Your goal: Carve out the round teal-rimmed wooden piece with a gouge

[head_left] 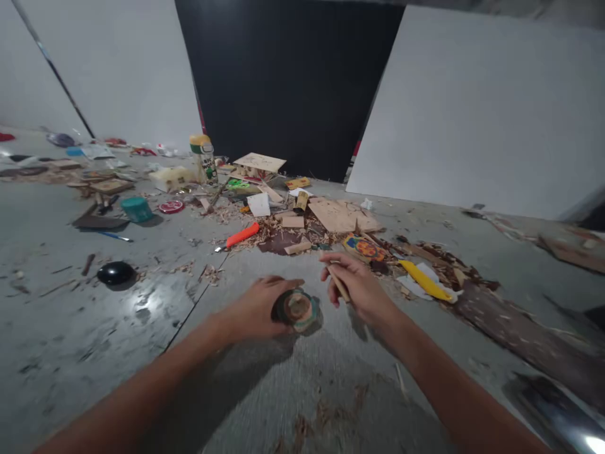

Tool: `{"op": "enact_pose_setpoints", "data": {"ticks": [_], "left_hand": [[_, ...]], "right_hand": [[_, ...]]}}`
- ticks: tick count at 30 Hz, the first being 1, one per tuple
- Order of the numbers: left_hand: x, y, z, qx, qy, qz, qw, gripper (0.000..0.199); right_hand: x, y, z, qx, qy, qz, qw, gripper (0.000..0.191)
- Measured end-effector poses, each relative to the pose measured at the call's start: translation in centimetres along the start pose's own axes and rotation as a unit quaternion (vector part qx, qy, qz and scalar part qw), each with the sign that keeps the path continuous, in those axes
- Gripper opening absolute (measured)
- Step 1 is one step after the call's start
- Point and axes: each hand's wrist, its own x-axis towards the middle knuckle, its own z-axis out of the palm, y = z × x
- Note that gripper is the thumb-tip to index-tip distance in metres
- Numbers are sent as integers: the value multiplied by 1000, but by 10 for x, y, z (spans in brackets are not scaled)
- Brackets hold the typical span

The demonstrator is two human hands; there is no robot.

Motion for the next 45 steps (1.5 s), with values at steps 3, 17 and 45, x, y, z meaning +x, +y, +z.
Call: {"op": "enact_pose_setpoints", "data": {"ticks": [3, 17, 45], "left_hand": [[15, 1, 5, 35, -3, -36, 999, 84], [47, -16, 11, 13, -15, -59, 998, 84], [55, -10, 26, 86, -30, 69, 993, 68]], "right_hand": [[5, -16, -9, 99, -60, 8, 993, 40], [16, -9, -8, 26, 30, -116, 992, 31], [42, 1, 11, 412, 82, 121, 899, 48]]}}
